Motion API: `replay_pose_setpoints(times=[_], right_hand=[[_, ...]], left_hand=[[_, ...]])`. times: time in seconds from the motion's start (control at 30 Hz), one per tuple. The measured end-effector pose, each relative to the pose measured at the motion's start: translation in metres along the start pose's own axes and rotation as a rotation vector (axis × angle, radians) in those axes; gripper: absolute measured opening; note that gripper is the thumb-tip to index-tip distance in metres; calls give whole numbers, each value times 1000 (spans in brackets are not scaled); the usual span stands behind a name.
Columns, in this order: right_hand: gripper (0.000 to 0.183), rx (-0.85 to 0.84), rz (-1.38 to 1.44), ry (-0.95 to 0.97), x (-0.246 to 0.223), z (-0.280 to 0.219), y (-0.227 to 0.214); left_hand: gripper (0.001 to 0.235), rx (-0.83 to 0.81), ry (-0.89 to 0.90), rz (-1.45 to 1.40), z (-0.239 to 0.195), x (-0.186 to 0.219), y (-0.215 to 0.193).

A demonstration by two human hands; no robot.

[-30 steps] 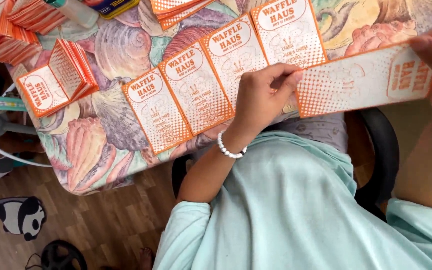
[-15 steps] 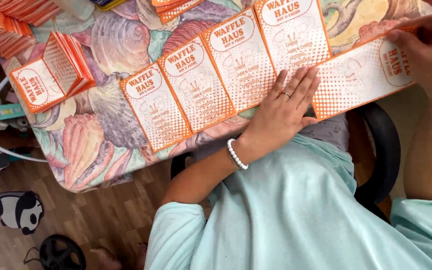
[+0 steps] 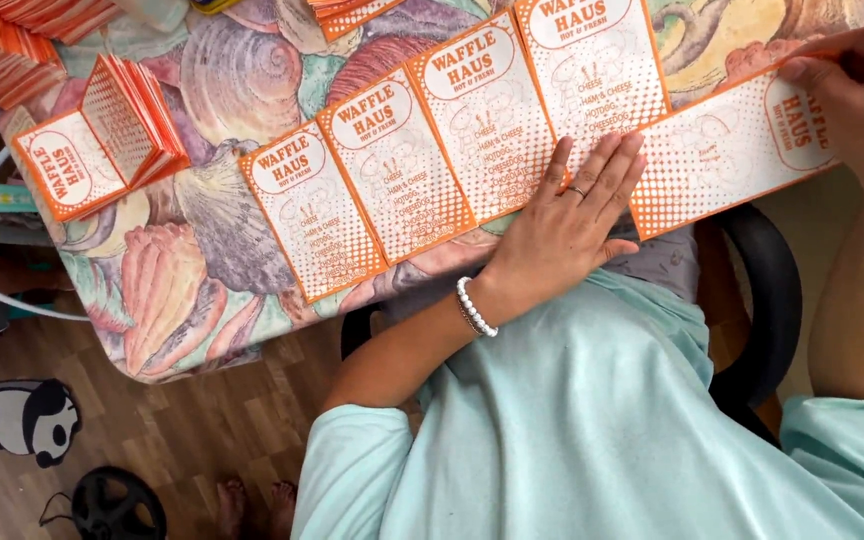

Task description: Applying glue to the edges of fanned-out paper bags and stacking them for assembly.

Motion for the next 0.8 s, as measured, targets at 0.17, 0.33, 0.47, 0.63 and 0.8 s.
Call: replay_pose_setpoints(times=[0.17, 0.33, 0.47, 0.63, 0.8], right_hand=[[56, -4, -41, -45, 3, 1, -1], [28, 28, -65, 40, 20, 2, -10], [12, 82, -154, 164, 51, 6, -34], [26, -84, -120, 31, 90, 14, -65], [23, -108, -170, -31, 106, 17, -74]], left_hand=[[80, 117, -4, -34, -3, -1, 3], [85, 112, -13, -49, -4, 1, 4], [90, 88, 18, -19, -5, -3, -6], [92, 85, 22, -42, -4, -3, -4], [94, 64, 29, -17, -5, -2, 0]])
Point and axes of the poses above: each hand's wrist, its own z-axis towards the middle knuckle, its own y-axis out of the palm, x = y × z, the point moved 2 cm from there along z, towards the middle knuckle, and after that the axes turned 9 degrees about z, right-handed, at the moved point
